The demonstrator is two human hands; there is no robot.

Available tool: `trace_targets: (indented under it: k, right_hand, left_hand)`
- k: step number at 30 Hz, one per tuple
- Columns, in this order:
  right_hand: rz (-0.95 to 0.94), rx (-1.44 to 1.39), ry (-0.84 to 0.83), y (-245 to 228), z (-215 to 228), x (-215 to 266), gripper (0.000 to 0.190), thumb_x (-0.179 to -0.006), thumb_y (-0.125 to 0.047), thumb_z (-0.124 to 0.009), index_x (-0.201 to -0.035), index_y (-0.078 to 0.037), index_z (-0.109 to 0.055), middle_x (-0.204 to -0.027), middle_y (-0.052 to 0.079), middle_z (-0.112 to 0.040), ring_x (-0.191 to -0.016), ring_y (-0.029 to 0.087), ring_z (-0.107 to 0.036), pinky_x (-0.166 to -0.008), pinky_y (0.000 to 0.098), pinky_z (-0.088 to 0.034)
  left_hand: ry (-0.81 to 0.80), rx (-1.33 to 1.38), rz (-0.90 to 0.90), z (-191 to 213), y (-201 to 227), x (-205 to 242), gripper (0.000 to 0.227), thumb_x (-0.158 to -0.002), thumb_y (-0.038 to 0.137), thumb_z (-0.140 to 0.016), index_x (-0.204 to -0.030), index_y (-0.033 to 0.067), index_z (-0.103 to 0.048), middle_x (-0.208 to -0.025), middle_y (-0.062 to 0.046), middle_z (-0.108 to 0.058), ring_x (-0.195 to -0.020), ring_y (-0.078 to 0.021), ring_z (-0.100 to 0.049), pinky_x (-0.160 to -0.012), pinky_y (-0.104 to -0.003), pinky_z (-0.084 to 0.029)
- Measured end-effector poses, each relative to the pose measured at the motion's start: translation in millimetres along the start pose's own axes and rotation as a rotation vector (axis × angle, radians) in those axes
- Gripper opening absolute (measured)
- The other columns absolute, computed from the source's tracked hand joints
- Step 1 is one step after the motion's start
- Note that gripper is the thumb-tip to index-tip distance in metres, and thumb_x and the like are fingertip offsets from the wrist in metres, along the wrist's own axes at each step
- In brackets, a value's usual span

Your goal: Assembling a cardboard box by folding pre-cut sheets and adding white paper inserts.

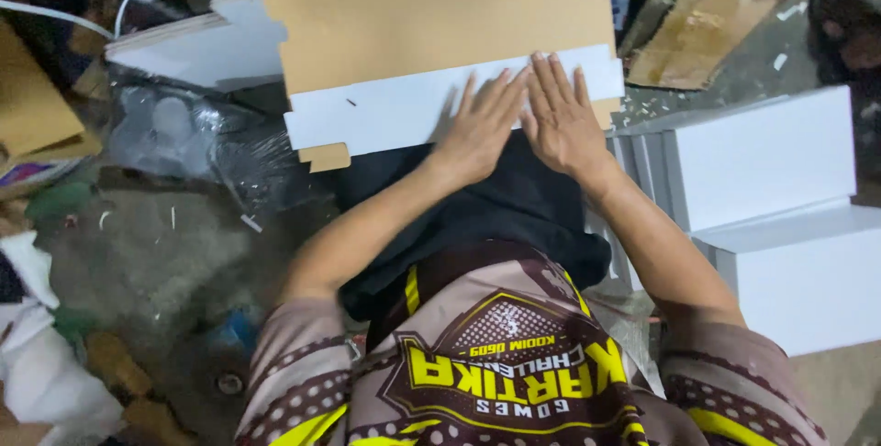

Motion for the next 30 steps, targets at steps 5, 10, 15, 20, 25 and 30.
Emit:
trace_targets:
  k: [5,10,15,20,25,30]
  right_hand:
    - [0.026,-0.02,0.011,-0.4,2.4,-1.0,0.071,-0.111,-0.046,-0.025,-0.165,-0.001,-0.027,-0.172,0.023,-0.018,-0.159,0.04,-0.011,-0.125,0.0624,-0.008]
    - [0.02,-0.034,0.017,-3.7,0.7,-1.1,0.071,-0.112,-0.048,-0.026,-0.167,-0.002,-0.022,-0.173,0.022,-0.013,-0.159,0.039,-0.007,-0.125,0.0638,-0.004]
    - [-0.032,-0.006,-0.025,-7.4,-0.1,-2.5,0.074,-0.111,-0.053,-0.02,-0.167,-0.005,-0.023,-0.174,0.017,-0.013,-0.161,0.034,-0.006,-0.127,0.059,-0.002]
    - [-0.029,-0.004,0.0,-3.7,2.6,-1.3,0.073,-0.112,-0.053,-0.02,-0.167,-0.007,-0.026,-0.175,0.015,-0.015,-0.161,0.032,-0.008,-0.128,0.0576,-0.002]
    - [-0.032,-0.001,-0.012,-3.5,7.6,0.5,0.074,-0.111,-0.053,-0.023,-0.167,-0.005,-0.027,-0.174,0.017,-0.018,-0.16,0.034,-0.011,-0.127,0.0593,-0.005]
    - [-0.021,-0.042,0.124,7.8,9.9,3.6,0.069,-0.111,-0.049,-0.035,-0.165,-0.005,-0.035,-0.171,0.018,-0.027,-0.158,0.035,-0.018,-0.126,0.0585,-0.008]
  left_hand:
    - [0.014,-0.231,0.083,-13.8,-7.2,2.0,0.06,-0.099,0.008,-0.047,-0.157,-0.0018,-0.036,-0.166,-0.025,-0.024,-0.156,-0.0394,-0.018,-0.12,-0.068,-0.021]
    - [-0.125,-0.233,0.247,-6.7,-28.9,33.4,0.069,-0.096,0.002,-0.047,-0.162,-0.0006,-0.028,-0.17,-0.024,-0.014,-0.158,-0.0374,-0.008,-0.125,-0.061,-0.011]
    - [-0.151,-0.165,0.373,10.4,-42.1,63.3,0.082,-0.088,0.004,-0.061,-0.162,-0.0032,-0.026,-0.17,-0.026,-0.012,-0.159,-0.0396,-0.006,-0.128,-0.057,-0.009]
    - [-0.169,-0.074,0.528,37.6,-69.5,106.1,0.077,-0.085,-0.008,-0.049,-0.159,-0.0106,-0.028,-0.167,-0.033,-0.016,-0.157,-0.0443,-0.011,-0.127,-0.057,-0.01]
    - [-0.32,-0.04,0.6,81.8,-76.3,131.9,0.08,-0.099,0.035,-0.064,-0.156,-0.0122,-0.033,-0.166,-0.033,-0.02,-0.158,-0.0431,-0.011,-0.126,-0.057,0.0]
    - [-0.233,-0.03,0.545,101.5,-77.9,119.8,0.08,-0.1,0.045,-0.065,-0.15,-0.0139,-0.043,-0.161,-0.036,-0.031,-0.154,-0.0474,-0.021,-0.122,-0.064,-0.006]
Point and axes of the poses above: each hand's wrist, its own x-axis away from the middle knuckle, its own z-axis out of the back of the hand, y = z × x, the point moved 5 cm from there along -x, towards the middle knuckle
